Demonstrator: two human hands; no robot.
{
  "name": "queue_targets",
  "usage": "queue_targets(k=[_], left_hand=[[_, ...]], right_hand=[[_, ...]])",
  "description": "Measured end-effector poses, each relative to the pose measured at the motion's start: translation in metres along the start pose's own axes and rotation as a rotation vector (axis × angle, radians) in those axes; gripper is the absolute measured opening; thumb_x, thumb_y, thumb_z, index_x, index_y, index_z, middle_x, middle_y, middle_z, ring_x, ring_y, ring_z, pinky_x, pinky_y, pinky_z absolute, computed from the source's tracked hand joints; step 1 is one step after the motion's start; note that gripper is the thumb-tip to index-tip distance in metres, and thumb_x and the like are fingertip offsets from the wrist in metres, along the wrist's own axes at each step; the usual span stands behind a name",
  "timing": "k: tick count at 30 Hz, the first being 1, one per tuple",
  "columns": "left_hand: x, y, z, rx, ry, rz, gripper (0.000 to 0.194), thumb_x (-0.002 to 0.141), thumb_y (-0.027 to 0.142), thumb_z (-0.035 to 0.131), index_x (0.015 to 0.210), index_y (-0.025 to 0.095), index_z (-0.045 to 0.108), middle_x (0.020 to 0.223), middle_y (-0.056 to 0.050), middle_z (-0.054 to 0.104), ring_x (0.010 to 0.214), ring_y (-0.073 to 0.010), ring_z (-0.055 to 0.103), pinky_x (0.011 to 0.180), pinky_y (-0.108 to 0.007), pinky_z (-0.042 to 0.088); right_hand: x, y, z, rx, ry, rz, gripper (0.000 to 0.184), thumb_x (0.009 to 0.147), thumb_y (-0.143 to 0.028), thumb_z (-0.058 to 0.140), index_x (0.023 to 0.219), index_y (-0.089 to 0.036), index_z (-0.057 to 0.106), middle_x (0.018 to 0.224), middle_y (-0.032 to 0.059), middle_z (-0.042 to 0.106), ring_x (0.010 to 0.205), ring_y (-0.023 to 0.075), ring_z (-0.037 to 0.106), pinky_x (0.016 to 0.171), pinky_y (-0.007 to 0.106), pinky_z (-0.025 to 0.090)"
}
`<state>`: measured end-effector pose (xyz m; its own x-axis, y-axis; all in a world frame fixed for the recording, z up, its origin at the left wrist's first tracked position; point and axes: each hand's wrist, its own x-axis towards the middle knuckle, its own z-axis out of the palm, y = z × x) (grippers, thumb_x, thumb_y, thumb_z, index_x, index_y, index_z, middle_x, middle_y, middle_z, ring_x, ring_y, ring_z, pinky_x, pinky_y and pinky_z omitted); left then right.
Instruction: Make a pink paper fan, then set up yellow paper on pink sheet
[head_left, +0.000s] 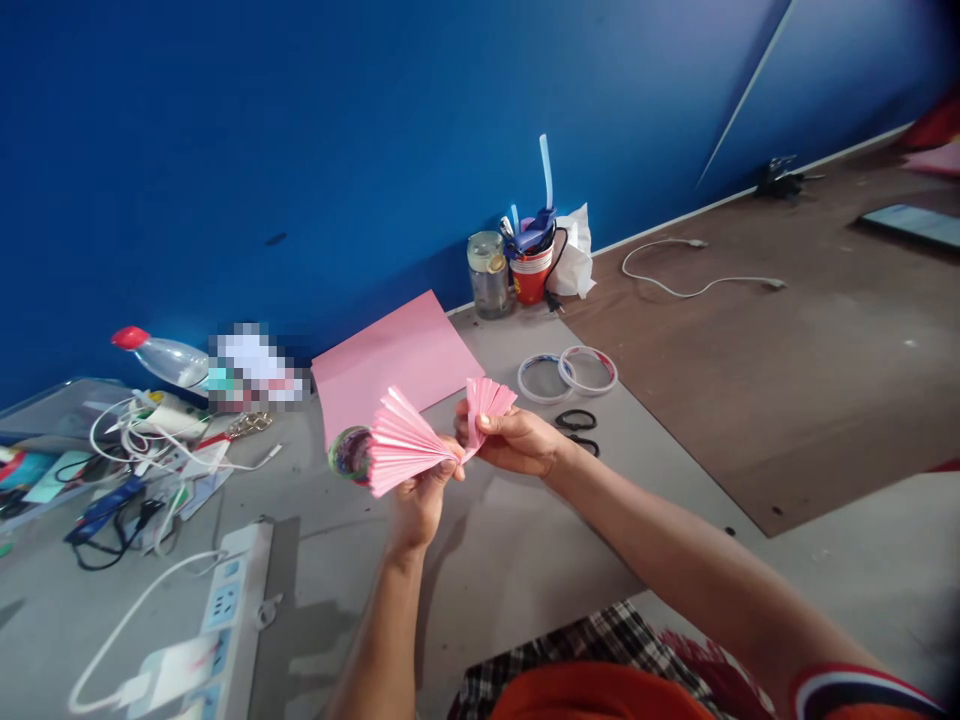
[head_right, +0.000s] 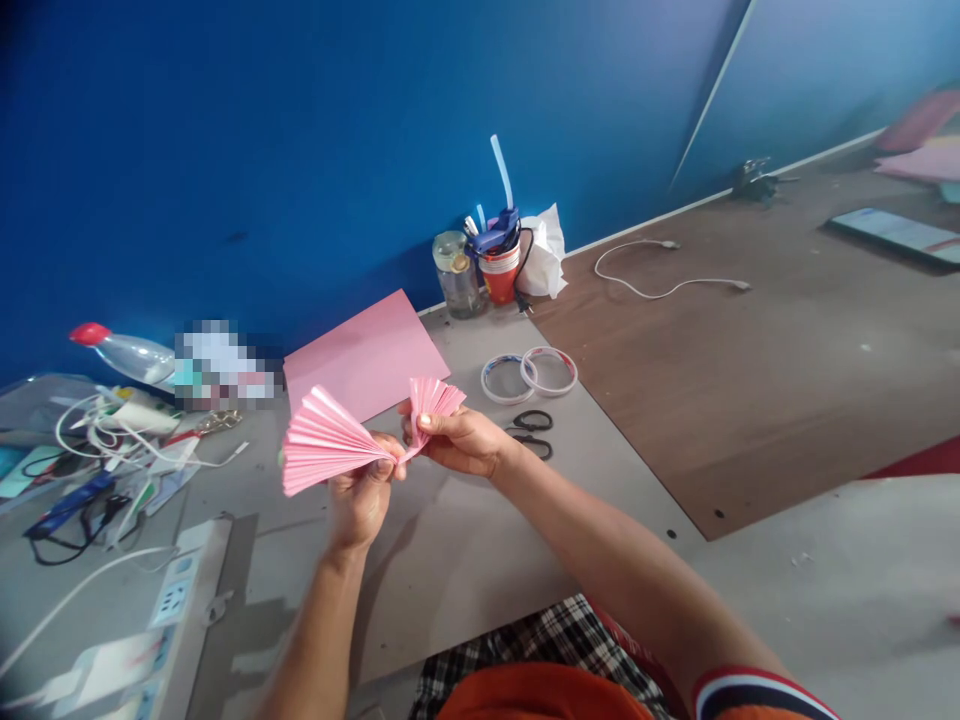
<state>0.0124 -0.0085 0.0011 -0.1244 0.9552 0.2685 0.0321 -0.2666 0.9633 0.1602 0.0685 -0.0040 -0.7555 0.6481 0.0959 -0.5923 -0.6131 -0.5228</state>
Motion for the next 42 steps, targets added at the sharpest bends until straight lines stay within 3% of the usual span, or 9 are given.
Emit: queue_targets(k=[3,6,10,16,22,28,35,42], left_hand=[[0.000,-0.001,0.002,-0.144,-0.032,-0.101,0.014,0.075,0.028,0.071,0.080,0.019,0.060,0.067,0.002,0.061,0.060,-0.0100,0.053,0.059,-0.023,0.042],[0.001,-0.001,0.004,-0.235,-0.013,-0.208,0.030,0.071,0.026,0.076,0.095,0.021,0.059,0.072,0.002,0.064,0.061,-0.0089,0.054,0.058,-0.020,0.041],[0.001,-0.004,0.005,-0.241,0.042,-0.255,0.025,0.067,0.031,0.078,0.085,0.019,0.065,0.077,-0.001,0.068,0.073,-0.0140,0.062,0.073,-0.027,0.047],[-0.003,-0.005,0.005,-0.258,0.070,-0.243,0.023,0.067,0.036,0.078,0.077,0.017,0.070,0.074,-0.002,0.068,0.080,-0.0187,0.063,0.085,-0.035,0.047],[0.001,0.010,0.011,-0.348,0.066,-0.286,0.024,0.065,0.035,0.079,0.073,0.016,0.067,0.079,-0.003,0.064,0.076,-0.0143,0.058,0.078,-0.030,0.046],[0.002,0.016,0.015,-0.421,0.036,-0.331,0.026,0.060,0.032,0.081,0.075,0.017,0.066,0.081,-0.002,0.060,0.073,-0.0120,0.054,0.073,-0.027,0.046],[-0.005,0.006,0.008,-0.326,-0.021,-0.269,0.018,0.070,0.032,0.076,0.078,0.019,0.066,0.082,-0.002,0.059,0.076,-0.0135,0.054,0.077,-0.029,0.046],[-0.003,0.006,0.012,-0.315,0.079,-0.201,0.024,0.064,0.034,0.080,0.078,0.020,0.066,0.085,-0.001,0.060,0.071,-0.0113,0.054,0.080,-0.031,0.047]], right_hand=[[0.000,0.001,0.001,-0.033,0.018,0.001,0.031,0.069,-0.028,0.078,0.092,-0.014,0.064,0.074,0.0020,0.067,0.067,0.0148,0.061,0.068,0.031,0.051],[0.001,0.002,0.001,-0.073,0.024,-0.005,0.028,0.069,-0.028,0.078,0.089,-0.014,0.064,0.076,0.0038,0.069,0.070,0.0165,0.063,0.066,0.030,0.052],[0.002,0.000,0.001,-0.076,0.060,-0.029,0.030,0.069,-0.028,0.078,0.091,-0.015,0.063,0.083,0.0050,0.071,0.080,0.0190,0.066,0.073,0.032,0.054],[0.002,-0.002,0.001,-0.068,0.071,-0.061,0.032,0.069,-0.026,0.077,0.095,-0.015,0.063,0.088,0.0055,0.070,0.087,0.0203,0.065,0.079,0.035,0.053],[0.004,-0.001,-0.007,-0.065,0.027,-0.088,0.029,0.075,-0.024,0.072,0.100,-0.014,0.061,0.074,0.0010,0.066,0.069,0.0151,0.063,0.068,0.030,0.052],[0.004,-0.002,-0.007,-0.059,-0.061,-0.071,0.030,0.078,-0.028,0.069,0.103,-0.017,0.059,0.073,0.0008,0.063,0.068,0.0185,0.062,0.058,0.033,0.051],[0.004,-0.005,-0.007,-0.018,0.065,-0.067,0.031,0.067,-0.026,0.078,0.092,-0.017,0.063,0.075,0.0001,0.064,0.068,0.0142,0.060,0.065,0.030,0.051],[0.001,-0.005,-0.004,0.006,0.076,-0.053,0.033,0.065,-0.029,0.080,0.092,-0.019,0.066,0.075,-0.0007,0.061,0.071,0.0131,0.058,0.070,0.030,0.051]])
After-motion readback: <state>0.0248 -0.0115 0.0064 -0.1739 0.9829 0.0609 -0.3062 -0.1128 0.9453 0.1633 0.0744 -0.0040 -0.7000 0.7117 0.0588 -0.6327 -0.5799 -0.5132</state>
